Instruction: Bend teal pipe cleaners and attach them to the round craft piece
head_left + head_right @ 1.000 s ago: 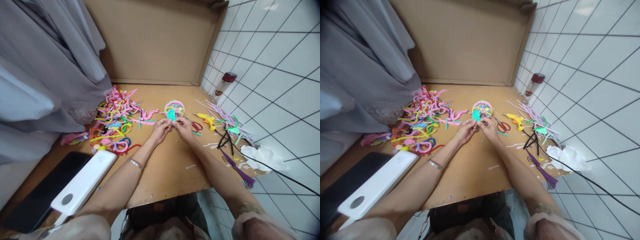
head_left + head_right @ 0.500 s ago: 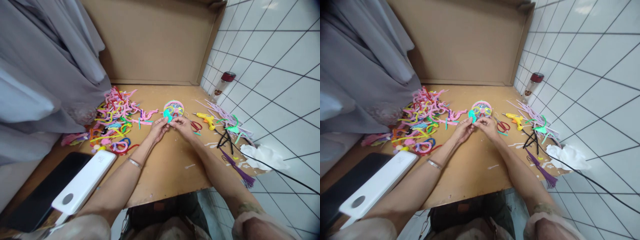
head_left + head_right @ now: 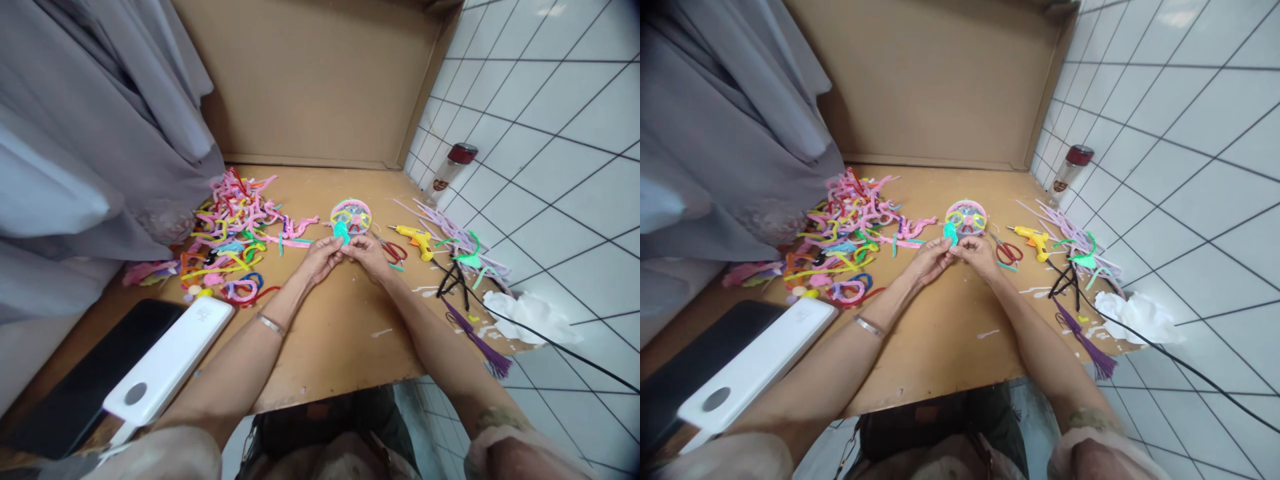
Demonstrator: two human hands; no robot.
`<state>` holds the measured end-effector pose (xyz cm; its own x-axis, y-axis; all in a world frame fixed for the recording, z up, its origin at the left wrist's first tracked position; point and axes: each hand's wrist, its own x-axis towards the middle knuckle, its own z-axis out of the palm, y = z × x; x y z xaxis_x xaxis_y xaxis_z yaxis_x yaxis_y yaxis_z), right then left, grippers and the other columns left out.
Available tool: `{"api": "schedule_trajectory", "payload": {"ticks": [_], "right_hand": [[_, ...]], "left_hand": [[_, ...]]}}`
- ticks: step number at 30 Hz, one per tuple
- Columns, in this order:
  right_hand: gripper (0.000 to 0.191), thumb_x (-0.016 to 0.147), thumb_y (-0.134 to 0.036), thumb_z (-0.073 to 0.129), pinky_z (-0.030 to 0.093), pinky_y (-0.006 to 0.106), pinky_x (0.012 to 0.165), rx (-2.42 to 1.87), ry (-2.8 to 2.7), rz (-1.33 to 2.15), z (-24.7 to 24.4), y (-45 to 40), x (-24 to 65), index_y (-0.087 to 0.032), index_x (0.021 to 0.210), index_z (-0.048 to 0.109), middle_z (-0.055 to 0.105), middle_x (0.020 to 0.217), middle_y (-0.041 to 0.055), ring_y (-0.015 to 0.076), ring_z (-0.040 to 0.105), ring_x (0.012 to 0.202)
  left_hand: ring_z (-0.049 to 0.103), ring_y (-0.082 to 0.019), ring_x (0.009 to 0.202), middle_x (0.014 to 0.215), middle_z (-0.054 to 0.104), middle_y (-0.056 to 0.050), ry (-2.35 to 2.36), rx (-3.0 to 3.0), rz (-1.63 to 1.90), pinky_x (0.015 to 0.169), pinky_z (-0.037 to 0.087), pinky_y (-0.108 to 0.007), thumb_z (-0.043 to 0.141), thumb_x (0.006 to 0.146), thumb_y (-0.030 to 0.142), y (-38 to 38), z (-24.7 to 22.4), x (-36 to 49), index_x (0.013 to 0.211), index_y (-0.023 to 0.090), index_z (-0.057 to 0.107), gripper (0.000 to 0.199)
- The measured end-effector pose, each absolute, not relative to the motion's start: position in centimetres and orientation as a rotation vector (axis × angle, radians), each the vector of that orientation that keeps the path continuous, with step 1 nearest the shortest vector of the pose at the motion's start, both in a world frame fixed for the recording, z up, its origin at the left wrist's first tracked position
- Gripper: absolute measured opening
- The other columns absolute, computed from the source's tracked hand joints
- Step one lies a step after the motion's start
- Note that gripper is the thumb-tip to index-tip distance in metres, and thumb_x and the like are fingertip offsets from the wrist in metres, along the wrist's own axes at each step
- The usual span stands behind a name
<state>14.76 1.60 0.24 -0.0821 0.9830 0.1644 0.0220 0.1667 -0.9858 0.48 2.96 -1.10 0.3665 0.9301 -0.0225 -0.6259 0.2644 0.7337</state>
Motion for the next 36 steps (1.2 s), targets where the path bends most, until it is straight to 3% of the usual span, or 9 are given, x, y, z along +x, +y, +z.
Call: {"api": "schedule_trajectory", "payload": {"ticks": [9,21,36], "right_hand": [[0.046,0.057,-0.056,0.087,0.035,0.024,0.055,-1.07,-1.345,1.157,-0.1,1.7,14.9,-0.02,0.06,0.058,0.054,0.053,-0.0058,0.0089,0.045,0.051],[0.044,0.057,-0.058,0.086,0.045,0.026,0.06,-0.986,-1.339,1.199,0.9,1.8,15.1,-0.02,0.062,0.063,0.06,0.055,-0.0042,0.0101,0.051,0.054],[0.043,0.066,-0.059,0.081,0.04,0.026,0.058,-0.993,-1.354,1.064,-0.3,1.8,14.6,-0.021,0.066,0.061,0.06,0.06,-0.0035,0.0105,0.048,0.056]], "left_hand": [[0.05,-0.003,0.048,0.054,0.057,0.003,0.463,0.698,1.069,0.052,0.042,-0.014,0.094,0.056,0.025,3.0,-1.2,0.5,0.064,0.009,0.064,0.035],[0.055,-0.003,0.049,0.057,0.059,0.001,0.437,0.534,0.969,0.051,0.047,-0.01,0.079,0.079,0.013,2.7,-0.7,0.6,0.073,0.008,0.063,0.018],[0.051,-0.002,0.048,0.056,0.058,0.003,0.483,0.57,1.106,0.049,0.042,-0.012,0.085,0.07,0.019,2.7,-0.8,1.1,0.069,0.011,0.06,0.026]]}}
